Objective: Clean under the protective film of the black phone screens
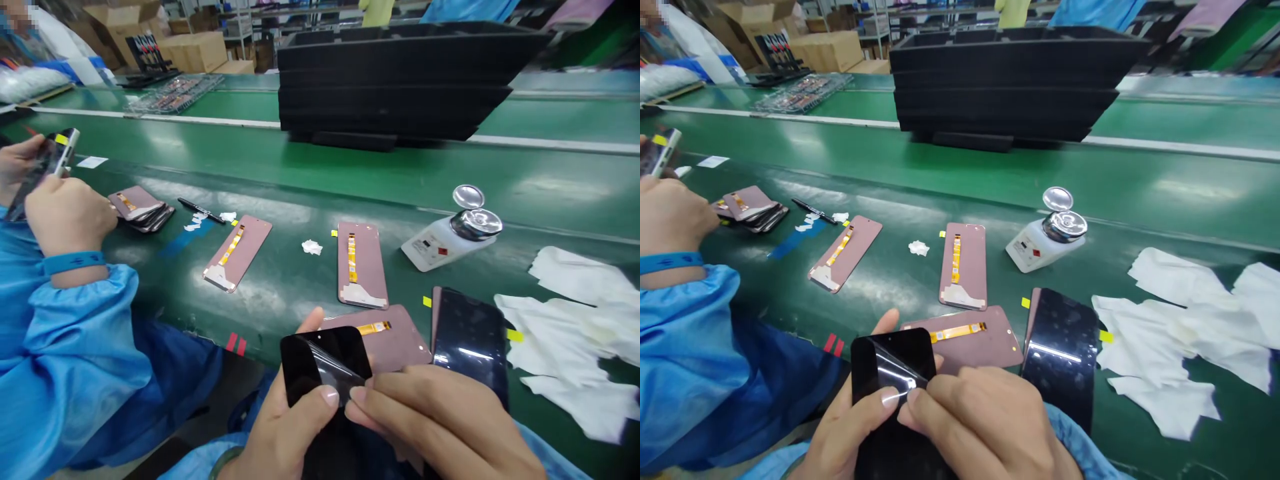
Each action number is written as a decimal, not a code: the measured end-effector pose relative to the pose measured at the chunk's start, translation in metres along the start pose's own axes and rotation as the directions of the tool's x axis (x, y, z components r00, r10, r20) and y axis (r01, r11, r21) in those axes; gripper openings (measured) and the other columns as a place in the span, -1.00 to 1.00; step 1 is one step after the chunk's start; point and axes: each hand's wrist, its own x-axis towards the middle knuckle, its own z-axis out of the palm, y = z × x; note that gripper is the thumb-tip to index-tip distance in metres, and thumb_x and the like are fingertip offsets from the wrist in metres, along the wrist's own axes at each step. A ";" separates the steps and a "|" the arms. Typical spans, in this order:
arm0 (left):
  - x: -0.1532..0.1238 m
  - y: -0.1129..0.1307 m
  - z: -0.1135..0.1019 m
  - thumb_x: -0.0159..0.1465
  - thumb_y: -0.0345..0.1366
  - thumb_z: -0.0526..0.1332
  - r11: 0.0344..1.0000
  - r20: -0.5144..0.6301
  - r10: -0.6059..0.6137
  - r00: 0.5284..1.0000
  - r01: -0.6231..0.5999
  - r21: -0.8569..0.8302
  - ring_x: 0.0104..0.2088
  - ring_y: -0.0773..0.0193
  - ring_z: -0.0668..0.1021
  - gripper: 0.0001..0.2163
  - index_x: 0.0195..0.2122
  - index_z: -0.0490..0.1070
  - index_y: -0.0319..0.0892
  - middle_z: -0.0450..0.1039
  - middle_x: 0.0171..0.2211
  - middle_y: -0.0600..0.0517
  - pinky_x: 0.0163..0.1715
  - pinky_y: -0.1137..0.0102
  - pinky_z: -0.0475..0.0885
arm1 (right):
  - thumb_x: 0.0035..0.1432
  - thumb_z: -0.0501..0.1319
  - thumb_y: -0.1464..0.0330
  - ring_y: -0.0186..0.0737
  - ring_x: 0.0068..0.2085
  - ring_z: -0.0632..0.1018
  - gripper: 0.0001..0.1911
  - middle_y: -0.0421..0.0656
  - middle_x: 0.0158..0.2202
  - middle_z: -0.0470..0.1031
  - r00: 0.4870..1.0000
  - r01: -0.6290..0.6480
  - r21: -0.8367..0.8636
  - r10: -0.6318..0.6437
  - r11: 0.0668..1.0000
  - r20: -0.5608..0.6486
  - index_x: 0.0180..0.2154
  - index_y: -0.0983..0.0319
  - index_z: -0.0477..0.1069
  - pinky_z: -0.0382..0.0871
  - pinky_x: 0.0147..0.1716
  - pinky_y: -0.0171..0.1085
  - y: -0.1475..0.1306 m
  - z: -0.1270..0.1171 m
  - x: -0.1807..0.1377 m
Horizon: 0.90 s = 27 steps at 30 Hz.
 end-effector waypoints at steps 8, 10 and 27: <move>0.007 -0.005 -0.003 0.19 -0.32 0.27 0.997 0.140 0.030 0.990 -0.020 -0.073 0.06 0.11 0.49 -0.30 0.33 0.02 0.05 0.54 -0.03 -0.01 0.18 0.22 0.19 | 0.35 0.01 0.40 -0.32 -0.45 0.54 -0.77 -0.17 -0.38 0.56 1.000 -0.025 0.029 0.025 0.999 0.019 -0.15 0.24 0.43 0.34 -0.49 -0.27 0.001 0.002 -0.001; 0.006 -0.005 -0.003 0.20 -0.31 0.27 0.997 0.135 0.016 0.991 -0.006 -0.076 0.06 0.09 0.49 -0.27 0.35 -0.04 0.01 0.53 -0.02 -0.03 0.18 0.19 0.19 | 0.35 0.01 0.40 -0.32 -0.43 0.54 -0.77 -0.16 -0.36 0.56 0.999 -0.016 0.054 0.014 0.998 0.047 -0.13 0.25 0.43 0.35 -0.48 -0.28 0.001 0.001 -0.001; 0.006 -0.005 -0.001 0.11 -0.22 0.34 0.997 0.104 0.025 0.994 -0.018 -0.071 0.01 -0.01 0.52 -0.13 0.37 -0.15 0.00 0.53 -0.02 -0.08 0.12 0.11 0.26 | 0.34 0.05 0.45 -0.35 -0.49 0.50 -0.79 -0.18 -0.47 0.47 0.993 -0.020 0.033 0.016 0.999 0.113 -0.26 0.28 0.45 0.31 -0.54 -0.36 0.002 0.000 0.016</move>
